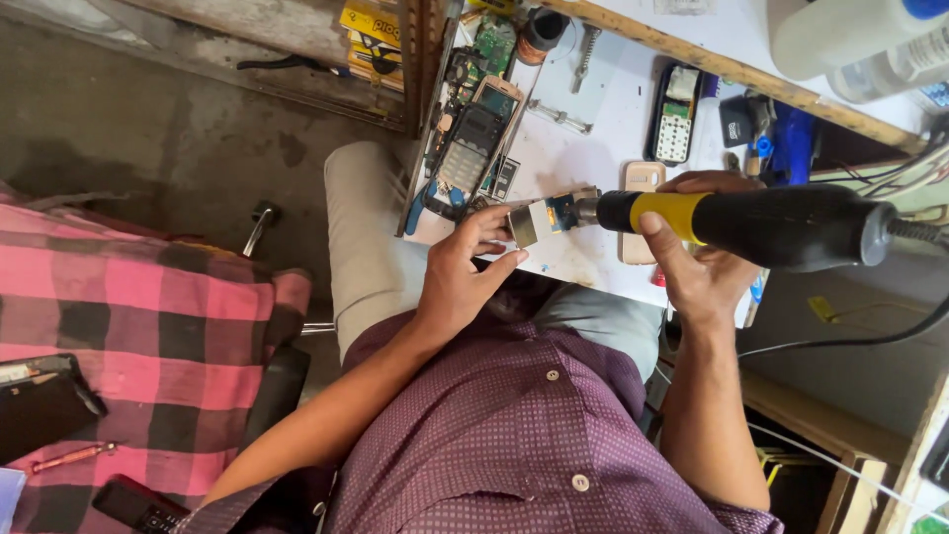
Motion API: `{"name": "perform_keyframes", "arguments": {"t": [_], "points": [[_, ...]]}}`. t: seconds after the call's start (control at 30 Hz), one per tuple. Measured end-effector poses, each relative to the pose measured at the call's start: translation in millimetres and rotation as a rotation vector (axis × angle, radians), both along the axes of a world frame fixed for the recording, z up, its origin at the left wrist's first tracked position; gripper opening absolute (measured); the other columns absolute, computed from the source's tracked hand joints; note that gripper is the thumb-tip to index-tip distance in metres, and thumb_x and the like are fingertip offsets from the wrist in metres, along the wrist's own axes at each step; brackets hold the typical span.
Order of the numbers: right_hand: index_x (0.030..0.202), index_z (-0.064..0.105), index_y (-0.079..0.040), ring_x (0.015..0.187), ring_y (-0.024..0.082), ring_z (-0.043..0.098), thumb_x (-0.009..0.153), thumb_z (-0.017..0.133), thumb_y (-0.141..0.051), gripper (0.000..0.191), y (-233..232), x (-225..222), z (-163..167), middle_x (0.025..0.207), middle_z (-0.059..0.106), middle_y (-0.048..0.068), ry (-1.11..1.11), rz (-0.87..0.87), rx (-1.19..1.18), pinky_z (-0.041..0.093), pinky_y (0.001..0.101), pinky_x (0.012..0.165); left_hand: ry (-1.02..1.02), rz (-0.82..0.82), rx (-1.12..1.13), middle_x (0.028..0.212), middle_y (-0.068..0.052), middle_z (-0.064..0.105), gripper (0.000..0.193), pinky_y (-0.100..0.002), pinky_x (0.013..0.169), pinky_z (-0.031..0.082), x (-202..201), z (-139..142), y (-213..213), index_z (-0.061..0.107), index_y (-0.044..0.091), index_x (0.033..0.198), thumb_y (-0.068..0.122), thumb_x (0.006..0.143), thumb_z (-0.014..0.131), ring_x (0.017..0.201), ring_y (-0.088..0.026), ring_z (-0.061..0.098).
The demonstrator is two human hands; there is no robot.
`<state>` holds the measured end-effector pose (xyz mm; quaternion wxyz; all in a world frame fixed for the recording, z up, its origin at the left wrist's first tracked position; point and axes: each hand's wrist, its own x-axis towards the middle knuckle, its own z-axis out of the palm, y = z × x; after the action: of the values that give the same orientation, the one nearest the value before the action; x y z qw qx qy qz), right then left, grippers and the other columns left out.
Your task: The person cleans a disassembled phone motherboard with a small brush, applies liquid to the board using a syringe, and heats the board with a hot air gun while holding it steady on the workbench. The person continues heating and working on the board throughout the episode.
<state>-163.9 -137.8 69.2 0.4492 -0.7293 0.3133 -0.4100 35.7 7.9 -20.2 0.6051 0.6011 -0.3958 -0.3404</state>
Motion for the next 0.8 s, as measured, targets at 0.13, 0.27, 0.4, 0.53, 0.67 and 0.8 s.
{"name": "perform_keyframes", "arguments": {"t": [0.13, 0.27, 0.4, 0.53, 0.67, 0.8], "points": [[0.124, 0.054, -0.002, 0.112, 0.019, 0.066, 0.099, 0.085, -0.003, 0.039, -3.1, 2.1, 0.1, 0.118, 0.064, 0.012, 0.005, 0.018, -0.021, 0.054, 0.0333, 0.105, 0.004, -0.004, -0.014, 0.125, -0.016, 0.072, 0.054, -0.032, 0.09, 0.063, 0.5, 0.7, -0.6, 0.056, -0.003, 0.136, 0.007, 0.089, 0.081, 0.107, -0.019, 0.074], [0.124, 0.054, -0.002, 0.11, 0.019, 0.065, 0.1, 0.084, -0.002, 0.038, -3.6, 4.0, -1.2, 0.118, 0.063, 0.012, 0.003, 0.023, -0.024, 0.054, 0.0331, 0.104, 0.0, -0.012, -0.023, 0.127, -0.016, 0.071, 0.053, -0.032, 0.09, 0.063, 0.8, 1.4, -0.1, 0.056, -0.003, 0.136, 0.007, 0.09, 0.08, 0.107, -0.02, 0.074], [0.124, 0.054, -0.002, 0.11, 0.019, 0.064, 0.099, 0.083, -0.002, 0.037, -4.2, 5.9, -2.0, 0.118, 0.062, 0.012, 0.012, 0.029, -0.032, 0.054, 0.0332, 0.104, -0.006, -0.015, -0.034, 0.13, -0.016, 0.07, 0.054, -0.032, 0.09, 0.063, 1.2, 1.2, -0.1, 0.056, -0.003, 0.136, 0.007, 0.09, 0.081, 0.108, -0.02, 0.074], [0.124, 0.054, -0.002, 0.112, 0.019, 0.064, 0.1, 0.082, -0.002, 0.037, -3.0, 7.0, -2.1, 0.118, 0.062, 0.012, 0.009, 0.032, -0.014, 0.054, 0.0332, 0.103, -0.005, -0.015, -0.026, 0.128, -0.016, 0.071, 0.054, -0.032, 0.09, 0.063, 0.5, 0.8, 0.5, 0.056, -0.003, 0.136, 0.007, 0.09, 0.081, 0.108, -0.02, 0.075], [0.123, 0.055, -0.002, 0.109, 0.018, 0.063, 0.1, 0.082, -0.001, 0.036, -2.7, 8.6, -1.7, 0.118, 0.062, 0.011, 0.004, 0.043, -0.019, 0.054, 0.0328, 0.103, -0.014, -0.013, -0.024, 0.128, -0.016, 0.071, 0.053, -0.032, 0.09, 0.064, 0.5, 0.9, 0.6, 0.056, -0.003, 0.136, 0.007, 0.09, 0.081, 0.108, -0.021, 0.075], [0.123, 0.056, -0.001, 0.11, 0.019, 0.065, 0.099, 0.082, -0.001, 0.035, -2.3, 10.5, -1.2, 0.117, 0.063, 0.012, -0.001, 0.043, -0.004, 0.055, 0.0323, 0.1, -0.018, -0.019, -0.014, 0.128, -0.016, 0.071, 0.054, -0.032, 0.09, 0.063, 0.8, 1.5, 1.2, 0.056, -0.003, 0.136, 0.007, 0.09, 0.081, 0.109, -0.021, 0.075]]}}
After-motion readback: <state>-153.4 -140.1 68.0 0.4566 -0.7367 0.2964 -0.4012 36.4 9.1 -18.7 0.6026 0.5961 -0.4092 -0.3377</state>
